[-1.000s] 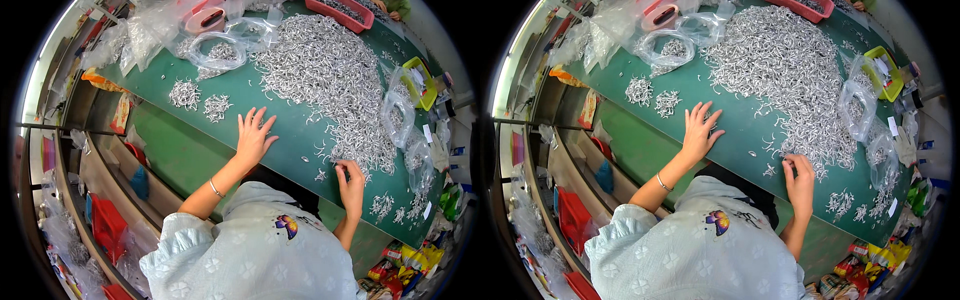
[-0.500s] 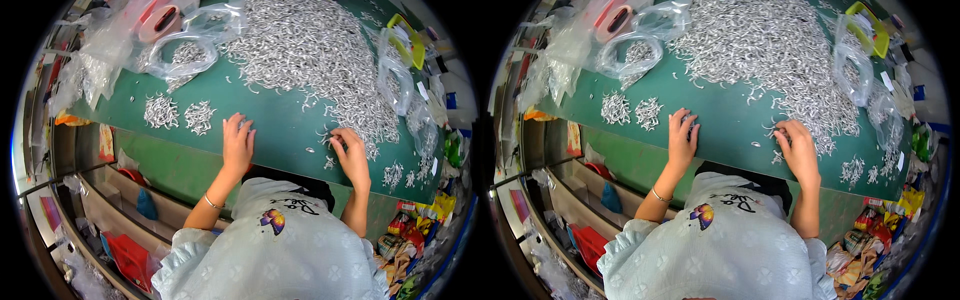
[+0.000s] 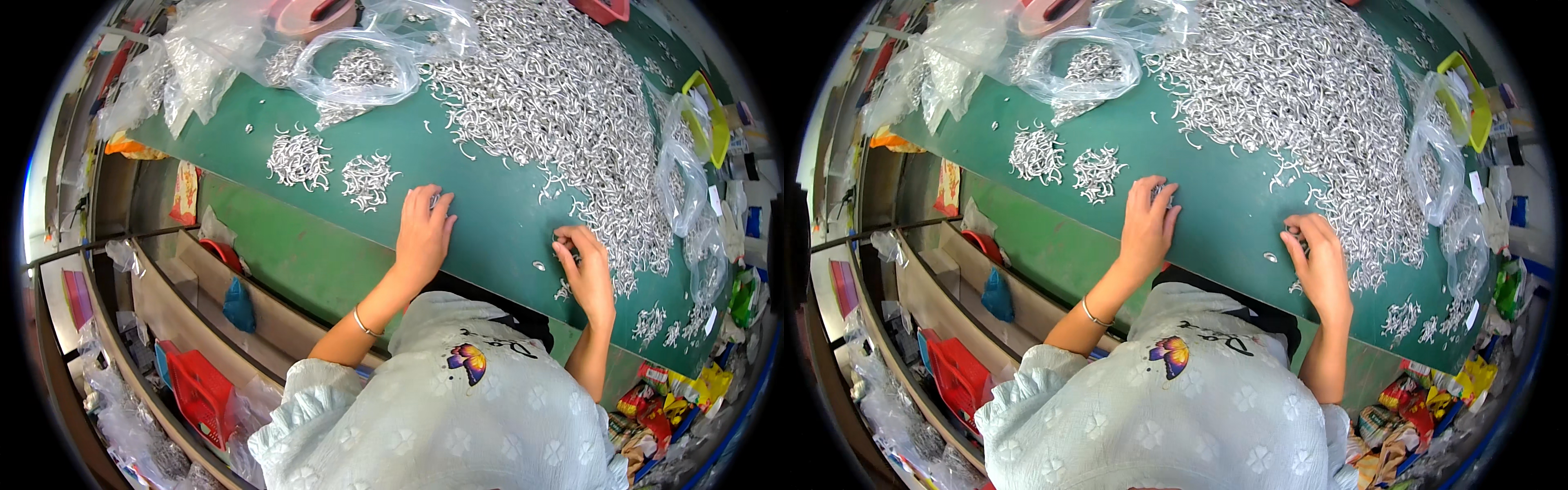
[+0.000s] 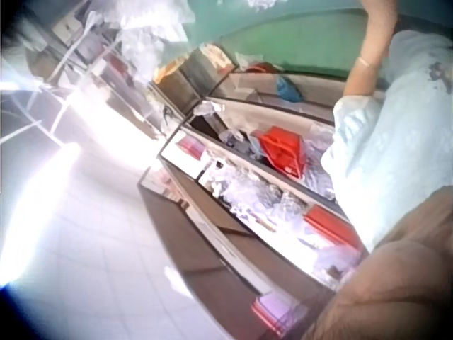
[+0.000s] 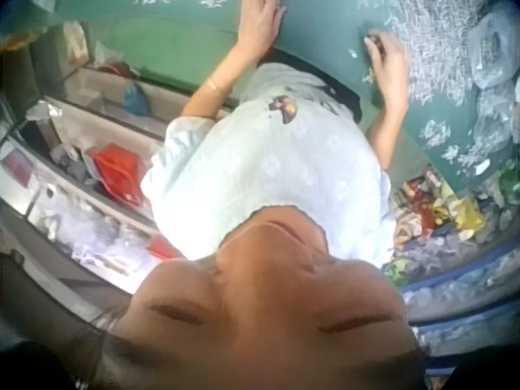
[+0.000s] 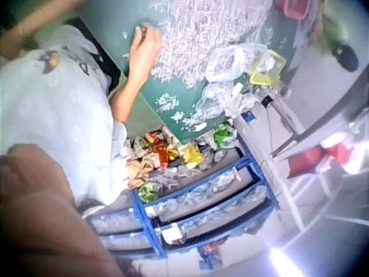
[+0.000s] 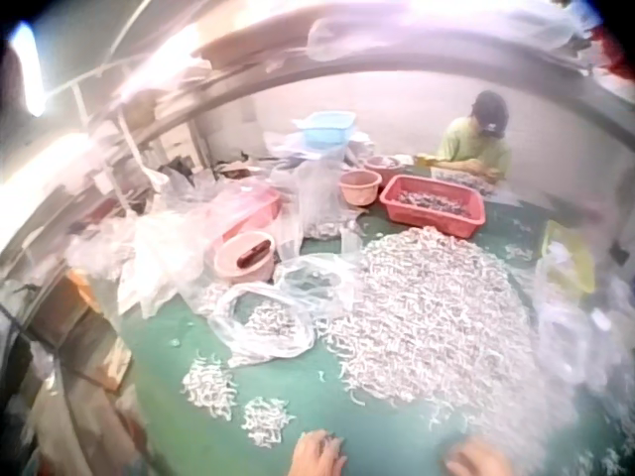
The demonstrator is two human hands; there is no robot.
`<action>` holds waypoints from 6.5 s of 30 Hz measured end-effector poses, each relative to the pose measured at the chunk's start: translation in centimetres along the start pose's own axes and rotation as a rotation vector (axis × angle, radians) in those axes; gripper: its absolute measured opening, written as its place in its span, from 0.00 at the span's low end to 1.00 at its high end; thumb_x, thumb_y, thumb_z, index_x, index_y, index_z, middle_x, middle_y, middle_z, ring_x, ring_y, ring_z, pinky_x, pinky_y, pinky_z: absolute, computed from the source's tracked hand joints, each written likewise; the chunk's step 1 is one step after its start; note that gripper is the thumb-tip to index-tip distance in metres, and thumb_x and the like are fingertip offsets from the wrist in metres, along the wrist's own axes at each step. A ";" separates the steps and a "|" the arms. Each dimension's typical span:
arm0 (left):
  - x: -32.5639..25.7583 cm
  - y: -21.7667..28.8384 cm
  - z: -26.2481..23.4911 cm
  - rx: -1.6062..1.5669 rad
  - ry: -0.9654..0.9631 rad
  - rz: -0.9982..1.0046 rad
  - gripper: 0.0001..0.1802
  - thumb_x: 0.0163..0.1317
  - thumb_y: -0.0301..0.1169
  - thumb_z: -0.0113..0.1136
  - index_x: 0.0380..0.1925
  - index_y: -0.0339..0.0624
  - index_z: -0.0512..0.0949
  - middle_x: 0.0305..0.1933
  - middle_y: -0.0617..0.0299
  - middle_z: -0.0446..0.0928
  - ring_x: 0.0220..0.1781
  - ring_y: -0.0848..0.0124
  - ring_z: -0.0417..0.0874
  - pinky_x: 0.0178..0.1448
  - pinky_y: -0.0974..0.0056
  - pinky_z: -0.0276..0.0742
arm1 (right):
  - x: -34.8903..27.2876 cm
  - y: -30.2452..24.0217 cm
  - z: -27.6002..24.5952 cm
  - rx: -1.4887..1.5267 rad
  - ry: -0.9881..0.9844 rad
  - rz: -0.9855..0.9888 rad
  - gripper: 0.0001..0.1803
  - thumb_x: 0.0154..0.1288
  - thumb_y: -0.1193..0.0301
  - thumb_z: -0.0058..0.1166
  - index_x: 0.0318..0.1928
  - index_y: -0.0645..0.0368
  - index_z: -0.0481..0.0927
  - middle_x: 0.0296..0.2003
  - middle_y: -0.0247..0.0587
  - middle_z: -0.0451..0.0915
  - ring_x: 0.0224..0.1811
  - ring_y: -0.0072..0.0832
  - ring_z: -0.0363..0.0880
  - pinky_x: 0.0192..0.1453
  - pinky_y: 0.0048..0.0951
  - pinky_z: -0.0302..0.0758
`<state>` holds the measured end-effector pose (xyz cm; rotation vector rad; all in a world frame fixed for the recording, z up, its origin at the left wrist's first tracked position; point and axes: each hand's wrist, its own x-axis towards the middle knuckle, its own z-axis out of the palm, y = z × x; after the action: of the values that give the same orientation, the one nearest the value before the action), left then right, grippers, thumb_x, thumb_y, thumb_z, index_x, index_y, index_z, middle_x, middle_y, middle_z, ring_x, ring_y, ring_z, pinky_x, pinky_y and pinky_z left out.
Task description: The person sorts through a large pile of small metal hooks on a table and manually inserts a white plastic component into a metal frame.
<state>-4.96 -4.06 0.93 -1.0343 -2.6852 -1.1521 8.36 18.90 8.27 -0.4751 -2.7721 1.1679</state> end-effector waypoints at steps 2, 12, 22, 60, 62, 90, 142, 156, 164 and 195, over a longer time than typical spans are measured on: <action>-0.2 0.7 0.1 0.048 -0.009 -0.051 0.20 0.56 0.21 0.63 0.51 0.37 0.74 0.58 0.48 0.68 0.63 0.47 0.68 0.71 0.43 0.61 | -0.2 0.3 0.5 0.027 0.009 -0.009 0.09 0.59 0.81 0.59 0.41 0.68 0.78 0.31 0.46 0.76 0.31 0.35 0.76 0.38 0.32 0.73; -1.8 3.4 -1.1 -0.327 0.278 -0.114 0.24 0.57 0.16 0.61 0.55 0.36 0.73 0.58 0.46 0.71 0.59 0.49 0.74 0.65 0.51 0.69 | -0.1 -2.2 3.5 0.182 -0.084 -0.066 0.10 0.61 0.78 0.59 0.43 0.66 0.78 0.37 0.47 0.78 0.40 0.41 0.79 0.45 0.34 0.75; -8.8 3.8 -2.0 -1.143 -0.153 -0.667 0.08 0.69 0.23 0.52 0.44 0.31 0.78 0.35 0.58 0.78 0.35 0.74 0.79 0.41 0.71 0.75 | 4.6 -5.7 11.4 0.201 -0.045 -0.343 0.24 0.60 0.72 0.61 0.57 0.61 0.73 0.57 0.48 0.71 0.62 0.48 0.68 0.64 0.42 0.68; -0.2 9.9 5.5 -0.266 -0.398 0.182 0.09 0.55 0.20 0.64 0.37 0.33 0.78 0.40 0.52 0.74 0.41 0.54 0.77 0.45 0.55 0.74 | -4.7 9.8 -3.8 -0.516 0.464 0.031 0.24 0.51 0.69 0.69 0.51 0.50 0.81 0.59 0.40 0.72 0.66 0.45 0.65 0.66 0.44 0.59; -0.2 10.1 5.9 -0.274 -0.395 0.181 0.08 0.55 0.19 0.63 0.36 0.33 0.78 0.39 0.53 0.75 0.39 0.54 0.77 0.43 0.56 0.74 | -5.6 8.4 -4.0 -0.433 0.481 0.109 0.22 0.51 0.72 0.68 0.49 0.52 0.81 0.55 0.40 0.74 0.62 0.43 0.68 0.63 0.42 0.62; -1.2 11.3 5.5 -0.246 -0.403 0.202 0.19 0.55 0.18 0.63 0.49 0.36 0.77 0.45 0.53 0.75 0.43 0.58 0.78 0.46 0.61 0.76 | -8.3 3.5 2.6 0.050 0.192 0.039 0.16 0.54 0.77 0.64 0.44 0.61 0.77 0.39 0.42 0.73 0.43 0.43 0.76 0.44 0.42 0.74; -1.9 12.0 7.8 -0.310 -0.530 0.483 0.14 0.50 0.14 0.60 0.39 0.32 0.80 0.50 0.51 0.76 0.54 0.49 0.75 0.56 0.51 0.74 | -6.9 5.0 2.6 -0.236 0.491 0.182 0.35 0.54 0.73 0.65 0.62 0.63 0.67 0.66 0.68 0.53 0.66 0.62 0.56 0.67 0.55 0.57; -2.6 10.0 6.5 -0.363 -0.416 0.440 0.18 0.44 0.10 0.59 0.39 0.31 0.80 0.47 0.50 0.80 0.53 0.48 0.78 0.56 0.52 0.75 | -2.1 2.2 2.3 0.381 0.305 -0.086 0.22 0.63 0.71 0.59 0.58 0.57 0.76 0.69 0.50 0.62 0.71 0.45 0.60 0.72 0.44 0.57; -2.4 10.0 6.8 -0.403 -0.481 0.473 0.18 0.45 0.12 0.56 0.40 0.31 0.80 0.51 0.52 0.79 0.55 0.51 0.77 0.58 0.53 0.75 | -8.6 6.3 1.6 -0.269 0.496 0.397 0.37 0.64 0.58 0.60 0.67 0.63 0.63 0.71 0.67 0.51 0.74 0.63 0.43 0.73 0.59 0.43; -2.4 11.4 6.7 -0.308 -0.473 0.475 0.17 0.50 0.18 0.66 0.43 0.39 0.81 0.51 0.56 0.77 0.56 0.56 0.76 0.54 0.58 0.69 | -7.8 4.9 0.5 0.038 0.423 0.014 0.05 0.58 0.77 0.61 0.36 0.61 0.79 0.30 0.39 0.77 0.35 0.39 0.72 0.42 0.37 0.66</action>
<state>5.11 4.68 2.52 -2.0854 -2.3568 -1.3699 16.83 19.29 4.69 -0.6519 -2.3845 0.9841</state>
